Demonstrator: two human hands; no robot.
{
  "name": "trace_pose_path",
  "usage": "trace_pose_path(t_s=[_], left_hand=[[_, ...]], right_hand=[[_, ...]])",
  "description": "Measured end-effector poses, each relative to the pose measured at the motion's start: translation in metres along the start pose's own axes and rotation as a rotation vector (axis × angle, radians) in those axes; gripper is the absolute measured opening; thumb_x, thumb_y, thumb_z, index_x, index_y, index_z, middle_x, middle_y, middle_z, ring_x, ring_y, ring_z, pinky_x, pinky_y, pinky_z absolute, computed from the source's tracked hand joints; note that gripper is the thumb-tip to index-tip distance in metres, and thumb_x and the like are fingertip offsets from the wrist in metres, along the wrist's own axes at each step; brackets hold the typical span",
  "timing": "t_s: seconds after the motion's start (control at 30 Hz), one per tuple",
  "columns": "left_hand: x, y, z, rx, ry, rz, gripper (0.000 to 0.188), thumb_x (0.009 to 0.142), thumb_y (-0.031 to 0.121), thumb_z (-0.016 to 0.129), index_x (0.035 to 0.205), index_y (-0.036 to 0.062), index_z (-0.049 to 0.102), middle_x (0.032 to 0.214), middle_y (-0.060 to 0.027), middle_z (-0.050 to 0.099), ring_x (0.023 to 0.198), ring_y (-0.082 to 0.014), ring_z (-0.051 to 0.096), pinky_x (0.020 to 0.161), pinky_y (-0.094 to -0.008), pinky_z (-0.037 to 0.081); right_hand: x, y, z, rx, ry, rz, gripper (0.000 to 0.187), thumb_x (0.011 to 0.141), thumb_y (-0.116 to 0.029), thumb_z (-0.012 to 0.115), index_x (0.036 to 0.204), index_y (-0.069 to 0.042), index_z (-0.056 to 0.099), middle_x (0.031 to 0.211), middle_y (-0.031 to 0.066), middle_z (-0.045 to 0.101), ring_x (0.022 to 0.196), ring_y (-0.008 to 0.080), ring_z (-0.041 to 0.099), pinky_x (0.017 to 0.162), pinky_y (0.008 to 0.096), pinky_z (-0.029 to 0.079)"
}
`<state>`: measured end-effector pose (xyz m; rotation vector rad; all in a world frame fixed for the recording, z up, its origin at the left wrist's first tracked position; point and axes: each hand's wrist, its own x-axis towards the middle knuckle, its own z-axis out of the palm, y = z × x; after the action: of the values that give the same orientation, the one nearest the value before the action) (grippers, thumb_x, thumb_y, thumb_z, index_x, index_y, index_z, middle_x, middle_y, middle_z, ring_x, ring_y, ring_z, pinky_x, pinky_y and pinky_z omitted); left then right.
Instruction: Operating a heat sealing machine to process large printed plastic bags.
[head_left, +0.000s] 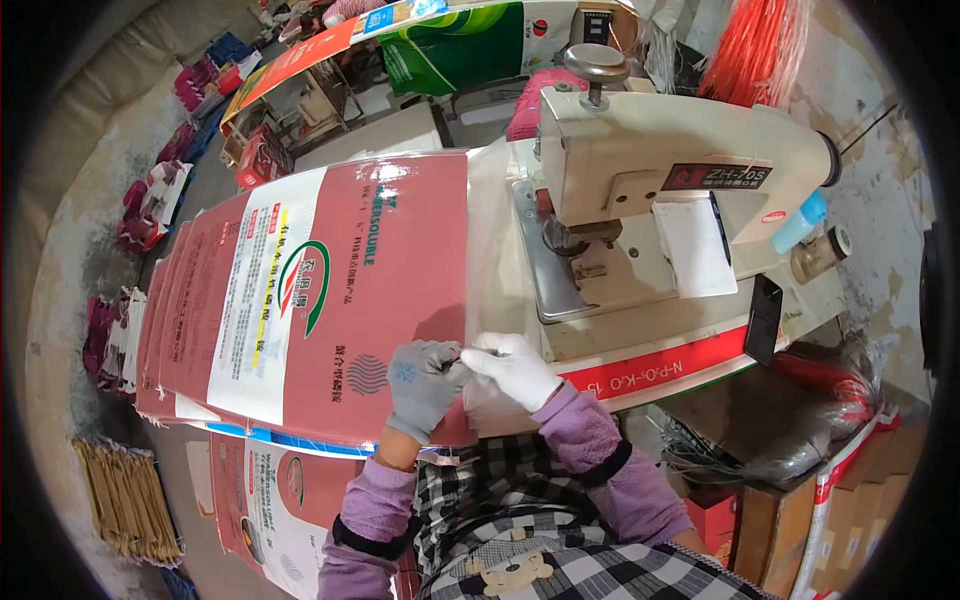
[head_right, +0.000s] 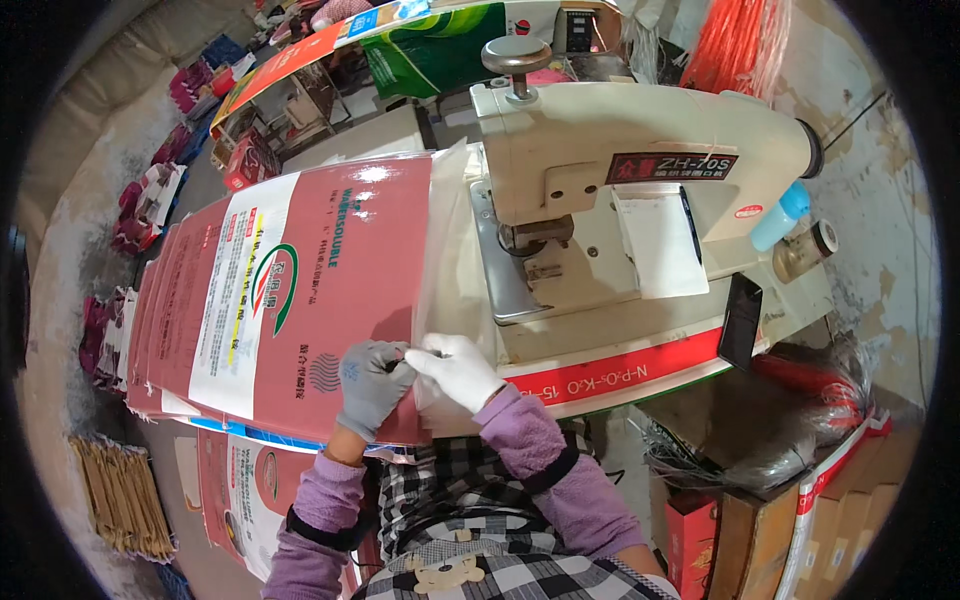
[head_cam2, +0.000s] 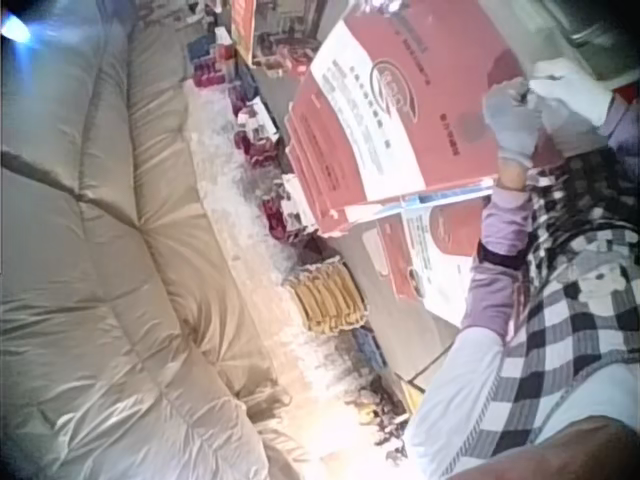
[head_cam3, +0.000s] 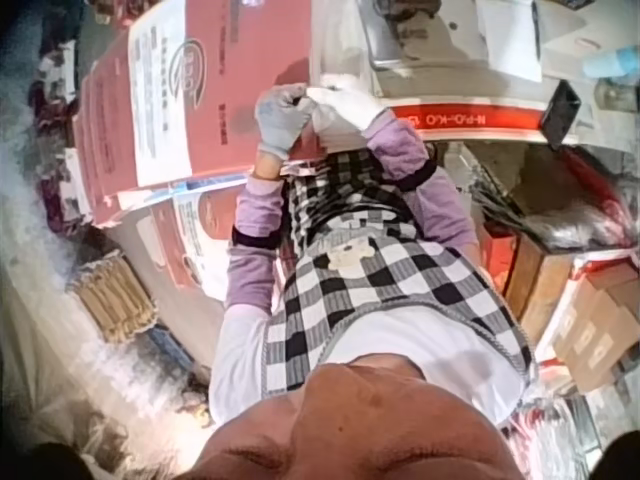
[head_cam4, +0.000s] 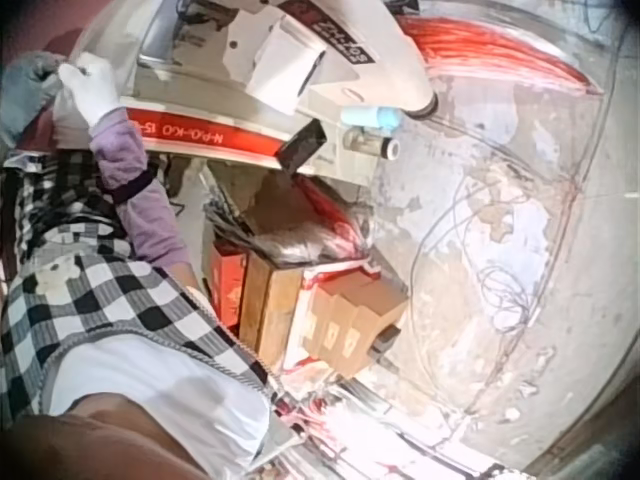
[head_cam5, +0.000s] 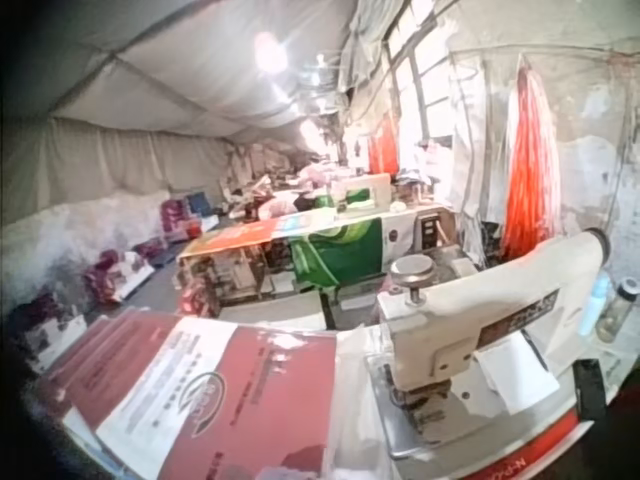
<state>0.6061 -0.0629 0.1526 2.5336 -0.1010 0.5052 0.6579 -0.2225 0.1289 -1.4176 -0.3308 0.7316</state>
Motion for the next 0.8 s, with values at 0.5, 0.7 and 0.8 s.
trace_pose_path(t_s=[0.5, 0.7, 0.8], left_hand=[[-0.016, -0.004, -0.046, -0.918, 0.26, -0.528, 0.008, 0.09, 0.001, 0.065, 0.097, -0.0009, 0.069, 0.085, 0.0015, 0.064, 0.078, -0.0033, 0.053, 0.073, -0.0199, 0.046], [-0.05, -0.007, -0.002, 0.066, 0.122, -0.118, 0.051, 0.082, 0.016, 0.071, 0.127, 0.0046, 0.05, 0.095, -0.0127, 0.068, 0.09, -0.0297, 0.067, 0.082, -0.0374, 0.052], [-0.029, 0.008, -0.026, 0.35, -0.711, -0.432, 0.051, 0.082, 0.023, 0.069, 0.127, 0.0063, 0.051, 0.09, -0.018, 0.067, 0.084, -0.0347, 0.067, 0.081, -0.0423, 0.052]], right_hand=[[-0.031, -0.072, 0.003, -0.773, 0.638, -0.724, 0.036, 0.078, -0.034, 0.073, 0.099, -0.005, 0.064, 0.087, 0.0151, 0.066, 0.084, 0.0338, 0.064, 0.083, 0.0432, 0.051], [-0.038, -0.023, 0.052, -0.084, 0.139, -0.337, 0.014, 0.081, -0.013, 0.071, 0.086, -0.002, 0.065, 0.079, 0.0079, 0.067, 0.073, 0.0154, 0.065, 0.069, 0.0289, 0.051], [-0.03, 0.002, 0.052, -0.155, 0.106, -0.268, 0.01, 0.082, -0.007, 0.071, 0.086, 0.0, 0.064, 0.078, 0.0048, 0.066, 0.074, 0.0098, 0.063, 0.069, 0.0254, 0.05]])
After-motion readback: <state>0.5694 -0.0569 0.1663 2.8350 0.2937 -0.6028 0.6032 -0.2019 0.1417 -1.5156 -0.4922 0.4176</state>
